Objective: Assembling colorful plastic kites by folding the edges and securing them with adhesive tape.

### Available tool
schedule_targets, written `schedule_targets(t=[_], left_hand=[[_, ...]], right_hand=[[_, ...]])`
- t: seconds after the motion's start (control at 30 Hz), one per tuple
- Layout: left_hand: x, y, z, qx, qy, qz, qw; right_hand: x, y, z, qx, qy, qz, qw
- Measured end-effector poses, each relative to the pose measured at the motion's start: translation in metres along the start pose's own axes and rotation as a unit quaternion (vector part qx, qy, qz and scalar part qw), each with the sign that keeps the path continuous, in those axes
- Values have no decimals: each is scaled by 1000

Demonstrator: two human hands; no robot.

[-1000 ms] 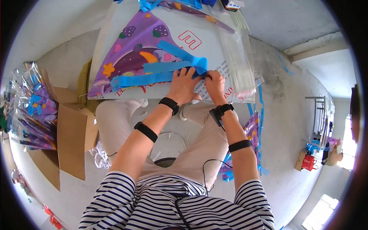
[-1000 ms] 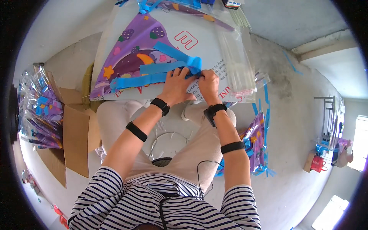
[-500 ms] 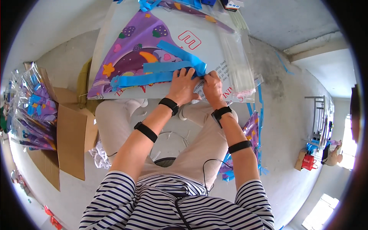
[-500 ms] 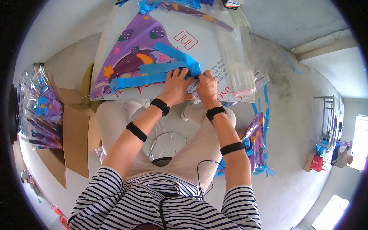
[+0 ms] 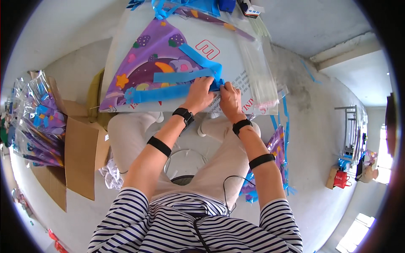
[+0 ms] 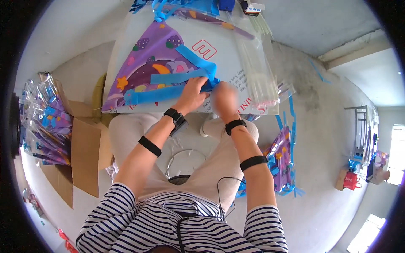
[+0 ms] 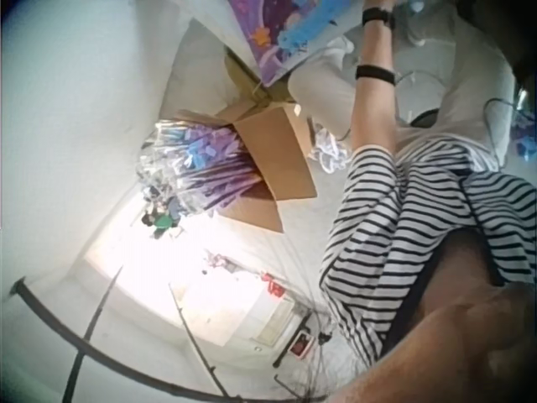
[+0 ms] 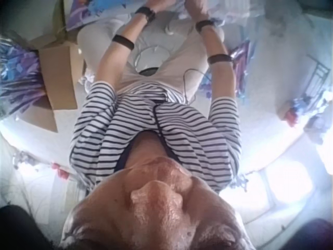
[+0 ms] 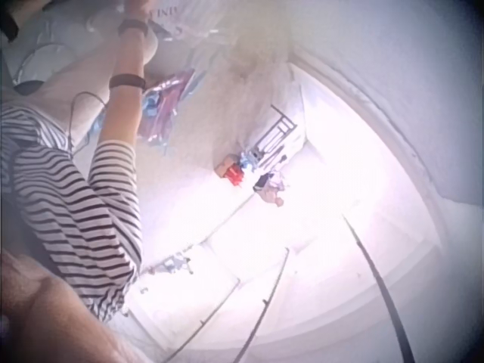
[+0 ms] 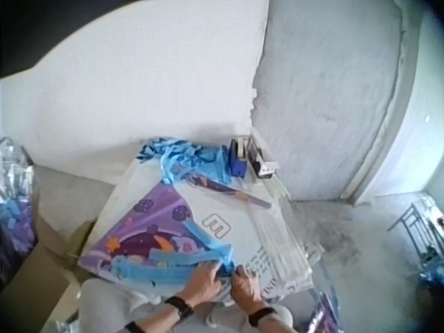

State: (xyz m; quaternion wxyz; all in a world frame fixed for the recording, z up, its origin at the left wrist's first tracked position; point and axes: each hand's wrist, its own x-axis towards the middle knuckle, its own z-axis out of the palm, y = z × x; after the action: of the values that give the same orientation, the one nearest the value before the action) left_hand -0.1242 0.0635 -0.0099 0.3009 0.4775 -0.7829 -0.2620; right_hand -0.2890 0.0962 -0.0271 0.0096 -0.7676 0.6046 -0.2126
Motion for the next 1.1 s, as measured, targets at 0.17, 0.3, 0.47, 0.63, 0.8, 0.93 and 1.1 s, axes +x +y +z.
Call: schedule_targets(t=[0.17,0.3,0.47,0.63,0.8,0.93,1.1], left_hand=[[21,11,-1,-499,73,-217,836],[38,6,-2,-537,86,-317,777],[58,10,-2,-572,137,-324,741],[71,-5,-3,-645,123,-305,690],[53,-72,-52,-624,174,-252,718],[0,-76,-111,-511,313,-274,752],[-78,-120,-152,-280,328,-254,866]], right_hand=[[-1,-1,1,-9,-1,2,1000],[1,-1,3,-14,7,-10,1000],[0,-1,4,-16,9,-5,1000],[-1,-1,4,-16,25,-10,1000],[1,-8,2,0,23,-16,1000],[-7,4,5,-10,26,-7,1000],[0,-2,4,1,21,-12,1000]])
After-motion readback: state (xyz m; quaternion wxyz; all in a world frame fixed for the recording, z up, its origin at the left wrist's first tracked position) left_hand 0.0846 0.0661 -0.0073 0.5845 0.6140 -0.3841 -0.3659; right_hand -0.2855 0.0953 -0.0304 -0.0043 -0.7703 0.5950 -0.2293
